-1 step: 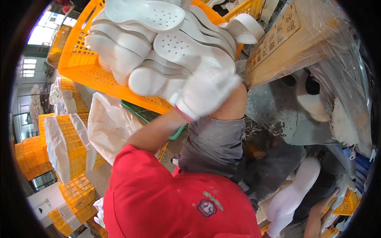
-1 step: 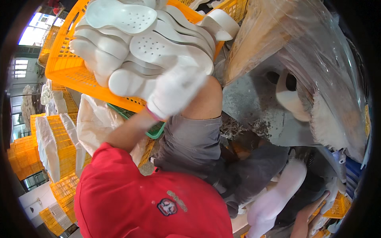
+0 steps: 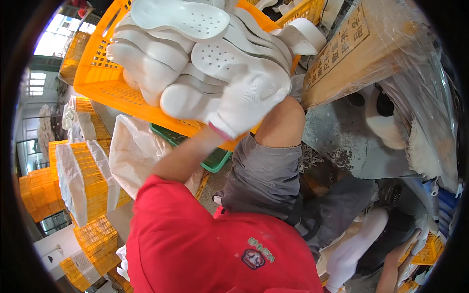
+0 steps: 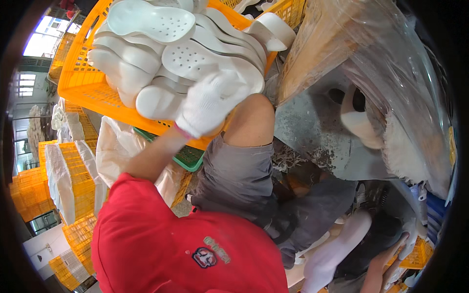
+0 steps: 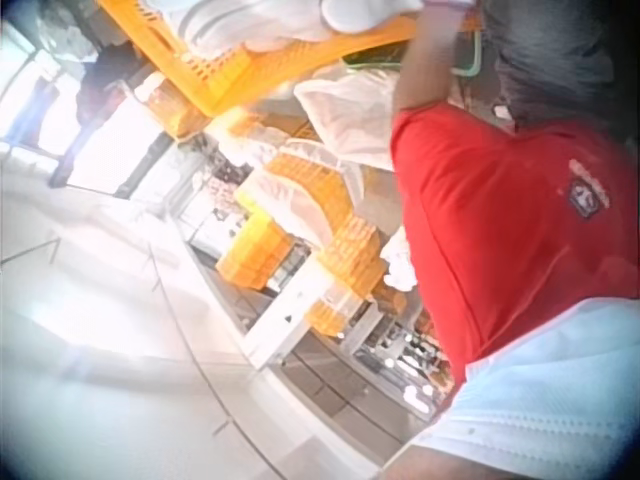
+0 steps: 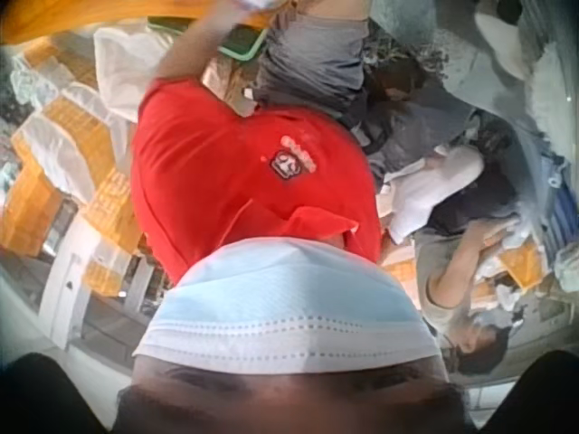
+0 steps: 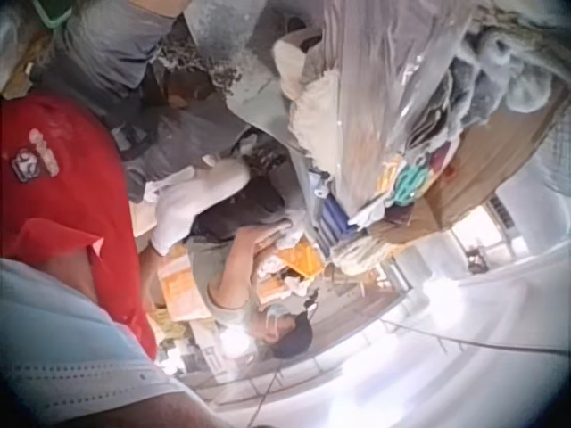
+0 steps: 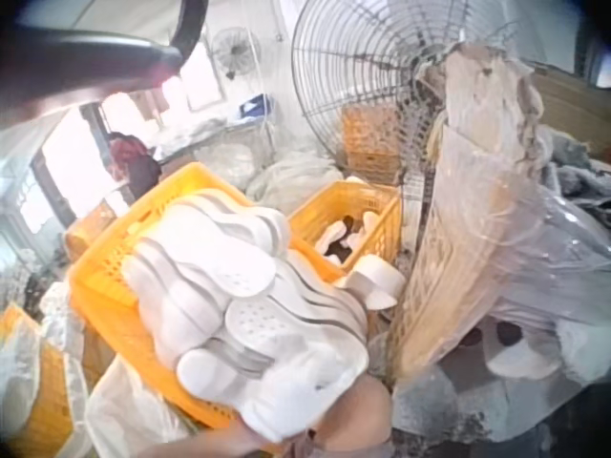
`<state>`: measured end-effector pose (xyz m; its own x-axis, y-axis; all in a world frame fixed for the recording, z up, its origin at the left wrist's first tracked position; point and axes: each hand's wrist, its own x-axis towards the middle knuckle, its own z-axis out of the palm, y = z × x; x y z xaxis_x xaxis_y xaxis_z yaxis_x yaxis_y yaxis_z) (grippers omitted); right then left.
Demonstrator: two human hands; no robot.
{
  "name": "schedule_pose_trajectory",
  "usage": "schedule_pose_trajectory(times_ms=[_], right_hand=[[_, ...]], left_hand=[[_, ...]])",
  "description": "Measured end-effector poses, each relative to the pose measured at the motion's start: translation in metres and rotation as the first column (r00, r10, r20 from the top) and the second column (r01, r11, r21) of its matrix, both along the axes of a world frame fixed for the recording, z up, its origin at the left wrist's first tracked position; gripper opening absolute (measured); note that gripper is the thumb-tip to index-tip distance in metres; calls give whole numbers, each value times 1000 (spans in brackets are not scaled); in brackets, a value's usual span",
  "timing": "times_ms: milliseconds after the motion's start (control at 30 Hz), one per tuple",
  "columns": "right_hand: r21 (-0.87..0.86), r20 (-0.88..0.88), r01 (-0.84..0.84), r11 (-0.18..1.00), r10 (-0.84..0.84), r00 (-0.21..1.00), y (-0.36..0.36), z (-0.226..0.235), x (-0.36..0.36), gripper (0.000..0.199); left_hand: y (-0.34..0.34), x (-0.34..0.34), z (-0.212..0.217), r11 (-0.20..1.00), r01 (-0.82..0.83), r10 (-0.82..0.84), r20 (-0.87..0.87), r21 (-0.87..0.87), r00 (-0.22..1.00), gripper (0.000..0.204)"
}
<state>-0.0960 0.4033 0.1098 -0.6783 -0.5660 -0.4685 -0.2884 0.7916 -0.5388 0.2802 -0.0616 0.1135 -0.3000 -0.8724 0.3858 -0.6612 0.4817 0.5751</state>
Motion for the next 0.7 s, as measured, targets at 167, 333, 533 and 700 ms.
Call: schedule_pose_trajectory(times_ms=[167,333,533,700], right_hand=[[59,-145,-272,960,278,949,58,-42,-4,36],[-147,-170,-177,973,151,974,-25,-8,24,53],[-137,4,-8,991,9,1000,-48,12,36,51],[-419,-154,-218,881,167,974,-121,18,83,52]], left_hand=[[-94,-1,-54,768,497,-181,608,-404,773,38],[-108,-35,-51,892,446,-297,843,77,448,29],[-102,-19,53,944,275,-321,697,182,642,38],[-89,20,107,803,464,-506,18,375,862,40]])
